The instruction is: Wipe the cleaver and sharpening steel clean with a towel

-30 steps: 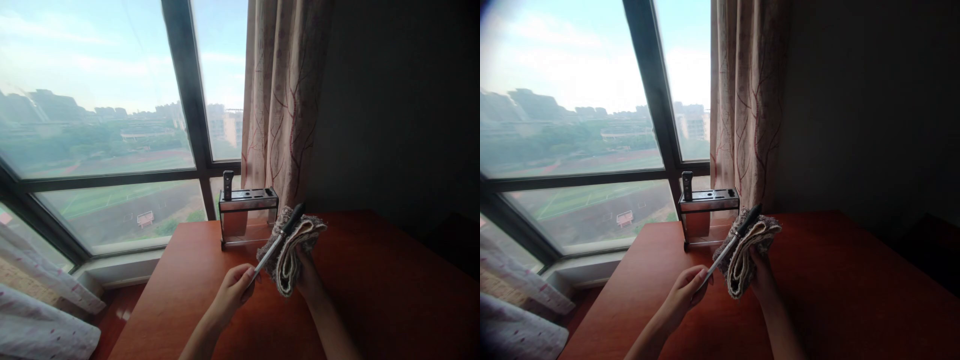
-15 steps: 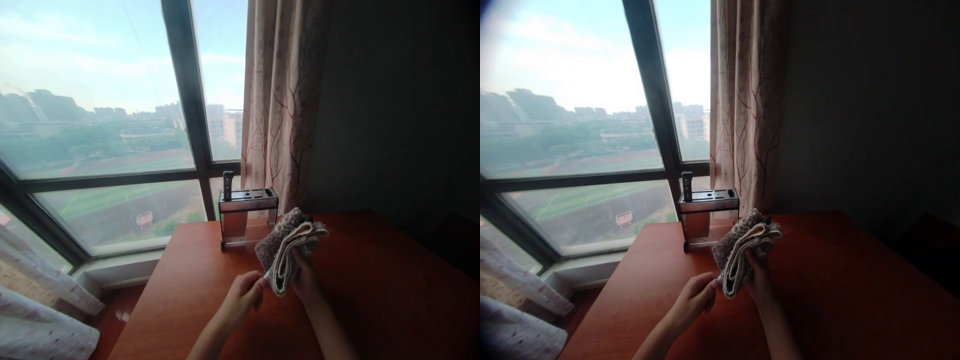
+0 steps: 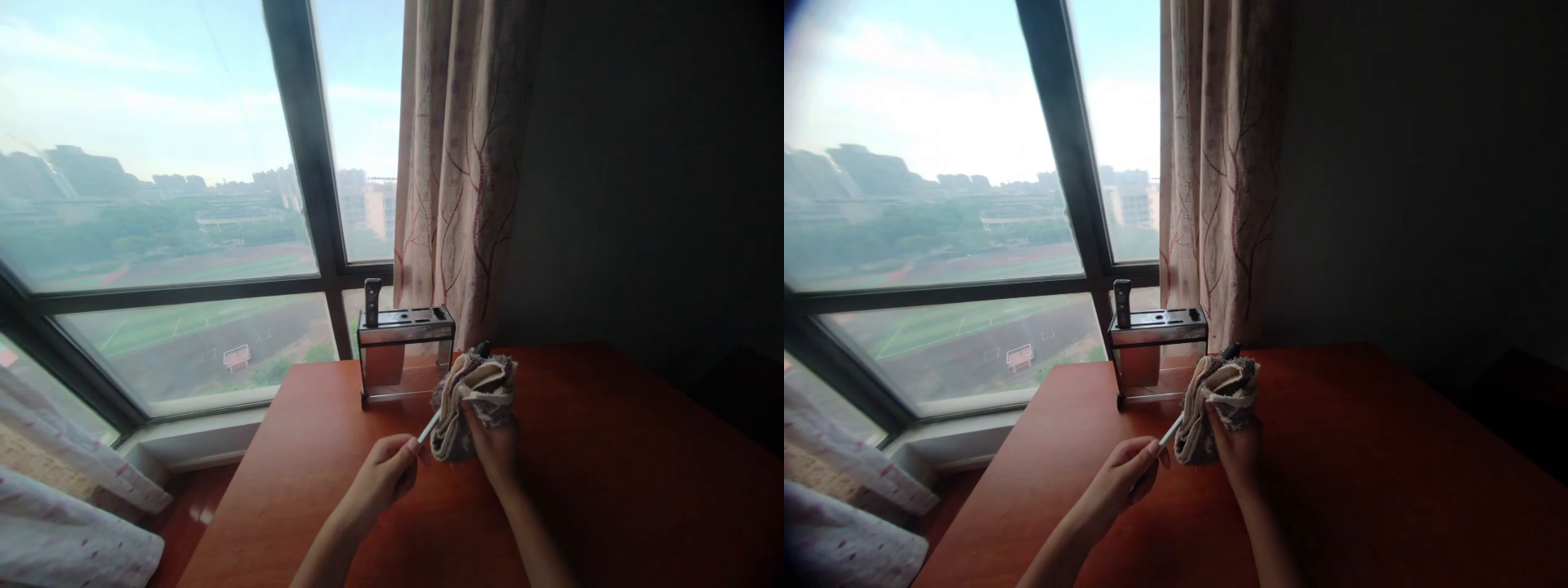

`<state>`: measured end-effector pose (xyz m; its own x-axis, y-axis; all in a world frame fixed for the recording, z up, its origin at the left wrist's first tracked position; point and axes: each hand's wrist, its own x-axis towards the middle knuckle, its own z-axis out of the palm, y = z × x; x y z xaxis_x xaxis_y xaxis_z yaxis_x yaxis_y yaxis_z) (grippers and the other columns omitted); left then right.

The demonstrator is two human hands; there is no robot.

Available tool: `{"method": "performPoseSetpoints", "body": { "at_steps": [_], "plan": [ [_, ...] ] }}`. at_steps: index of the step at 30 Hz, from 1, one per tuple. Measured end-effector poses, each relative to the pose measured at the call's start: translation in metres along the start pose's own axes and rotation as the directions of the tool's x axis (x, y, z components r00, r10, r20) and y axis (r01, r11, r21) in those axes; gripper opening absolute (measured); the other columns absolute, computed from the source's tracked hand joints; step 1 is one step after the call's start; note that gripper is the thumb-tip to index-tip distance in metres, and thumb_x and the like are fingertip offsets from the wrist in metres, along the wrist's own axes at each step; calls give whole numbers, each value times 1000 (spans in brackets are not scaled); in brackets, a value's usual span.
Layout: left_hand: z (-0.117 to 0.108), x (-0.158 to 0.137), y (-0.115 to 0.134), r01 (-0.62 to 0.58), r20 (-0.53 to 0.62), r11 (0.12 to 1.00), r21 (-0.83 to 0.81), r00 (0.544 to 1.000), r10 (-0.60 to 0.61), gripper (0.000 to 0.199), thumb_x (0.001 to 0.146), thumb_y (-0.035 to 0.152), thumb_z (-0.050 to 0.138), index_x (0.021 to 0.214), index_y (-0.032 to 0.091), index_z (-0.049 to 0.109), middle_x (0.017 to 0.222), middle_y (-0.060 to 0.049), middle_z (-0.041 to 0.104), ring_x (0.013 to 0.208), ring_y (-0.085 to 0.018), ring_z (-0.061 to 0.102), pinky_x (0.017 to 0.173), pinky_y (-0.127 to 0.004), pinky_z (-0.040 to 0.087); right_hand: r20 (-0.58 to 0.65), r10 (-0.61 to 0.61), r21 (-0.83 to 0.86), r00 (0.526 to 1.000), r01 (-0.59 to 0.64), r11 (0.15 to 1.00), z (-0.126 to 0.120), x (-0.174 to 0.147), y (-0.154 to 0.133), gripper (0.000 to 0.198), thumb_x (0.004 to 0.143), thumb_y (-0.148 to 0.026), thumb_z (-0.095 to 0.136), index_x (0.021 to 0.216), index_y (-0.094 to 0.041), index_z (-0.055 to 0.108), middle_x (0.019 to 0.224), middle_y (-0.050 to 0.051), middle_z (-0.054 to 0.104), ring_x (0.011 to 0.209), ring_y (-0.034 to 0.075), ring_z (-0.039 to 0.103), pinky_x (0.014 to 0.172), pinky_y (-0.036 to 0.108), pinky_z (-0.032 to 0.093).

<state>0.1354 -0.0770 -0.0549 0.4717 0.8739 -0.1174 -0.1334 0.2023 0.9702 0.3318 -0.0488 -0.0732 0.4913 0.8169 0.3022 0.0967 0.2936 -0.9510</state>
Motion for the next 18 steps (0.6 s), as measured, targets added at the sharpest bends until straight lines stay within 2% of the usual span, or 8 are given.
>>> {"method": "performPoseSetpoints", "body": {
  "at_steps": [2,3,6,8,11,15,18],
  "plan": [
    [0,0,1,7,2,1000,-4,1000,-7,44,82,56,56,76,13,61,41,10,32,34,-4,20,35,-20,10,19,113,156,993,-115,981,3,-1,0,32,60,-41,82,82,-21,72,88,6,76,87,28,70,78,36,52],
    [0,0,0,4,-3,1000,2,1000,-4,44,81,56,56,75,13,61,41,10,32,34,-4,21,36,-20,11,48,191,260,980,-197,945,4,-1,0,36,59,-41,83,87,-22,71,91,4,76,88,27,70,78,36,53],
    [-1,0,-3,-23,-13,999,39,1000,24,43,83,54,55,76,13,61,43,10,33,36,-5,23,37,-20,13,217,389,515,896,-443,734,6,-2,2,37,62,-42,81,92,-24,69,86,0,76,79,24,71,72,35,56],
    [-3,1,-5,-36,-11,997,68,999,37,41,84,52,55,76,12,61,44,9,33,38,-5,25,39,-20,14,346,446,570,826,-562,599,5,-2,4,32,65,-42,79,88,-23,70,80,-1,76,71,23,71,66,34,56],
    [-5,0,-6,-45,7,994,99,999,45,40,86,49,54,78,12,62,46,9,33,41,-5,27,40,-20,15,424,483,575,766,-640,509,2,-2,5,27,64,-41,80,79,-21,71,73,1,75,64,21,70,60,31,56],
    [-7,-2,-4,-58,49,995,82,997,54,39,89,47,51,81,10,63,47,8,33,42,-6,26,40,-21,15,423,516,593,745,-658,463,-4,-1,9,25,59,-37,82,75,-21,71,68,-1,75,59,18,68,58,29,55],
    [-6,-4,0,-42,84,998,39,996,39,41,89,48,50,80,10,63,46,8,33,41,-6,25,40,-21,14,446,524,570,725,-682,458,-6,1,13,26,55,-38,84,68,-20,70,64,0,73,58,20,68,58,32,55]
  ]
}}
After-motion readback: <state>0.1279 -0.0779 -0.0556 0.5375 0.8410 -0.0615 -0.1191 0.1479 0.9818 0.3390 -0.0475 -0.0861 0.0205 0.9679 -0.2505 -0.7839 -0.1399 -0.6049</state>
